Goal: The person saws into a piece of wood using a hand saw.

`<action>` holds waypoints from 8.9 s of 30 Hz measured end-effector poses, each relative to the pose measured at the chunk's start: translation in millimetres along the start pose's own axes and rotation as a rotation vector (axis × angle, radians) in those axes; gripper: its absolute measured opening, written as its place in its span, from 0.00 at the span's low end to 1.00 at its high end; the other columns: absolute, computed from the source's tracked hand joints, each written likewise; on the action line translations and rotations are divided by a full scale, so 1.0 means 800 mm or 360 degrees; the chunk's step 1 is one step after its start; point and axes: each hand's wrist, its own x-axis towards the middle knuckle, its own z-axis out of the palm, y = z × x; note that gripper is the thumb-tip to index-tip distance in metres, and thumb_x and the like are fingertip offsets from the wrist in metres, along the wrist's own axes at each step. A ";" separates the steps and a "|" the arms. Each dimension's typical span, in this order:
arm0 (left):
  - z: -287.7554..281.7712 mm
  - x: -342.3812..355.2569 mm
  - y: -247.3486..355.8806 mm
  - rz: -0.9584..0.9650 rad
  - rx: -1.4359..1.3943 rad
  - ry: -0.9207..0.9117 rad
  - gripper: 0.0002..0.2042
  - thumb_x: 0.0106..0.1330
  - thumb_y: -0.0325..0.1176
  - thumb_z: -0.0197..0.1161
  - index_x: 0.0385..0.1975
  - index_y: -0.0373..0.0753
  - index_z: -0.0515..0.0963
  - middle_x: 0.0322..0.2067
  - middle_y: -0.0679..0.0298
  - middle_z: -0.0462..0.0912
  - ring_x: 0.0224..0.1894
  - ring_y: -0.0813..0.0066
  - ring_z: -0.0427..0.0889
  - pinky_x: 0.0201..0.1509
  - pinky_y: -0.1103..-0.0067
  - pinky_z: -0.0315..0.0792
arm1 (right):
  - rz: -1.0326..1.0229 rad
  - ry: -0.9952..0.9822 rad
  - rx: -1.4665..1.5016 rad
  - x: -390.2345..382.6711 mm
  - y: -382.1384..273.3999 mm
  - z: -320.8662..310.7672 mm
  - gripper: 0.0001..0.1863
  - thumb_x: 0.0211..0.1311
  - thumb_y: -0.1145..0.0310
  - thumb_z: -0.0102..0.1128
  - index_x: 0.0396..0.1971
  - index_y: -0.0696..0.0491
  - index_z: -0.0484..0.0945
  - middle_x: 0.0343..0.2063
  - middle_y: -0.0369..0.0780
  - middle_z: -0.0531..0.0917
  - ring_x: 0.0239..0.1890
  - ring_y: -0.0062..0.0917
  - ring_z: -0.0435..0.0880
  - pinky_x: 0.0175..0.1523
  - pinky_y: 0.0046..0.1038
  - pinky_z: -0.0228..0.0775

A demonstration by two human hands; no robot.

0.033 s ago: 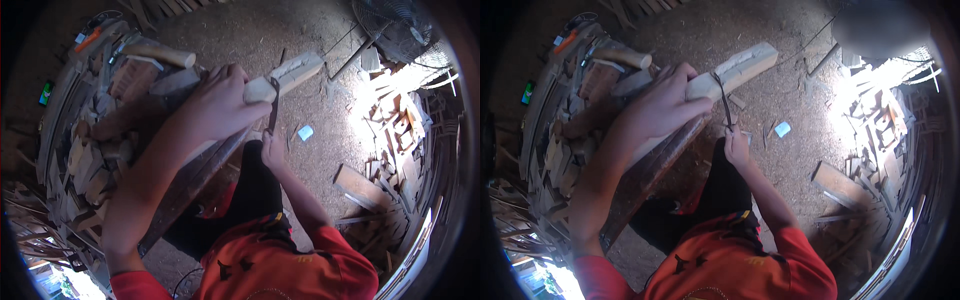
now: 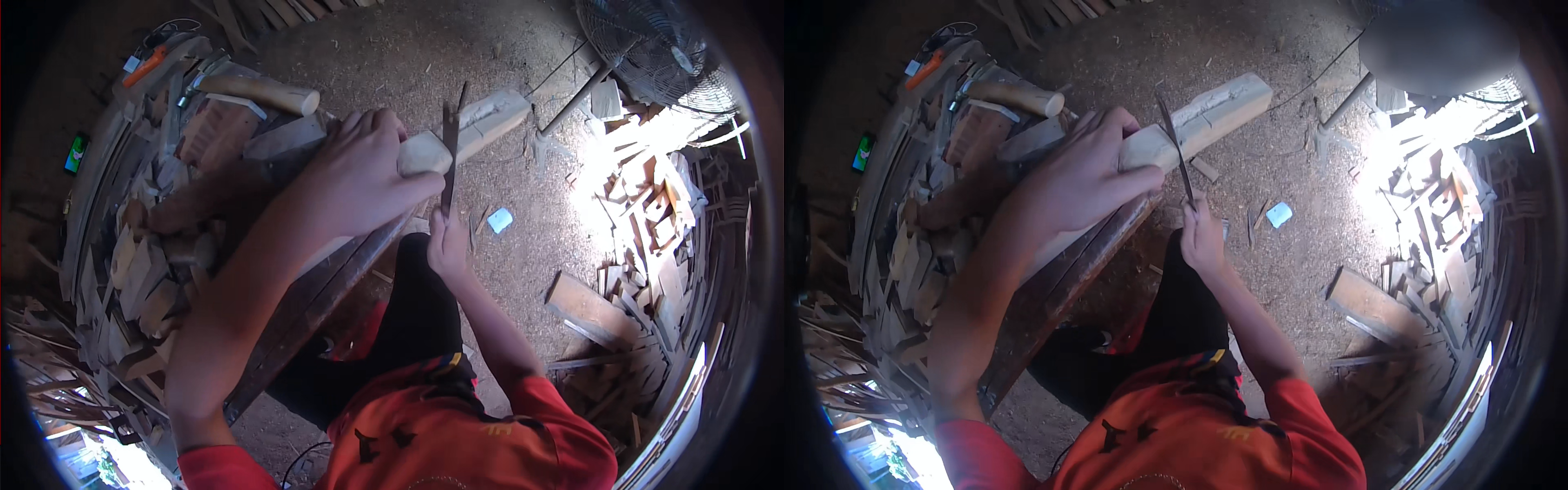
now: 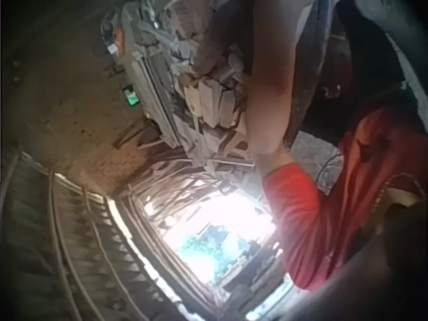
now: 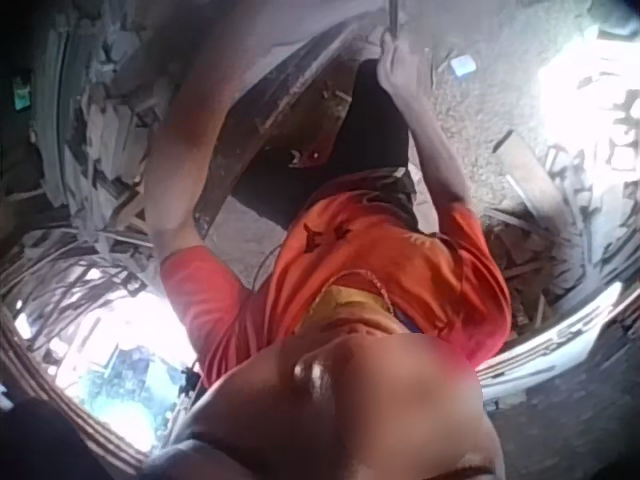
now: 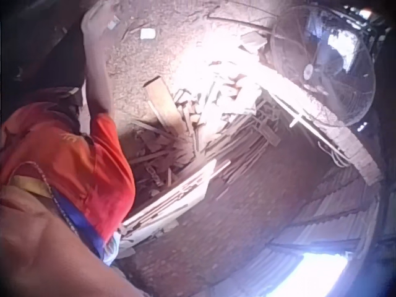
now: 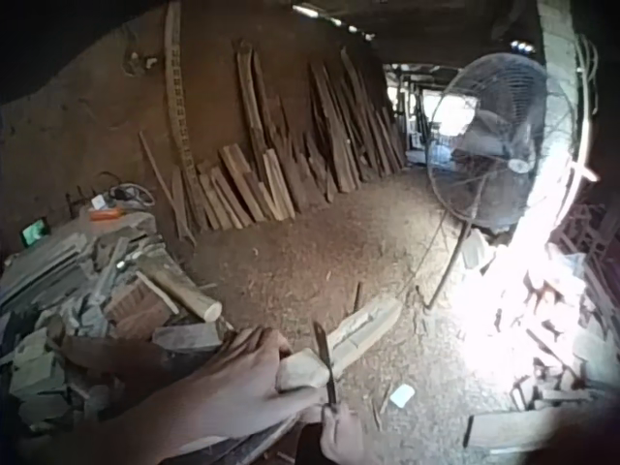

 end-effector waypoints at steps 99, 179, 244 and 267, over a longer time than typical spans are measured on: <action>-0.023 0.012 -0.010 -0.0057 -0.0109 -0.0164 0.24 0.56 0.52 0.64 0.31 0.32 0.84 0.22 0.51 0.79 0.40 0.57 0.81 0.51 0.67 0.70 | 0.0252 -0.0031 -0.0250 -0.054 0.039 0.001 0.08 0.77 0.67 0.48 0.40 0.57 0.71 0.21 0.50 0.76 0.25 0.49 0.80 0.30 0.43 0.67; -0.017 0.019 -0.024 -0.0132 -0.0165 -0.0072 0.26 0.57 0.43 0.67 0.48 0.26 0.78 0.35 0.52 0.86 0.38 0.68 0.85 0.46 0.72 0.75 | 0.0091 -0.0011 -0.0261 0.095 -0.134 -0.015 0.07 0.74 0.67 0.52 0.39 0.55 0.70 0.22 0.52 0.78 0.28 0.52 0.81 0.33 0.46 0.68; -0.020 0.020 -0.019 -0.0169 -0.0094 0.0033 0.26 0.58 0.47 0.68 0.48 0.29 0.77 0.39 0.48 0.85 0.42 0.59 0.86 0.48 0.69 0.75 | 0.0634 0.0185 0.0205 -0.085 0.057 -0.034 0.14 0.81 0.62 0.44 0.34 0.55 0.69 0.20 0.31 0.68 0.21 0.16 0.65 0.26 0.26 0.56; -0.019 0.020 -0.004 0.0466 0.0422 0.0699 0.15 0.73 0.43 0.59 0.41 0.34 0.74 0.36 0.54 0.78 0.41 0.55 0.79 0.49 0.63 0.71 | 0.0787 0.0236 0.0763 -0.041 -0.010 -0.030 0.17 0.82 0.54 0.41 0.32 0.48 0.64 0.21 0.26 0.61 0.20 0.08 0.57 0.23 0.16 0.46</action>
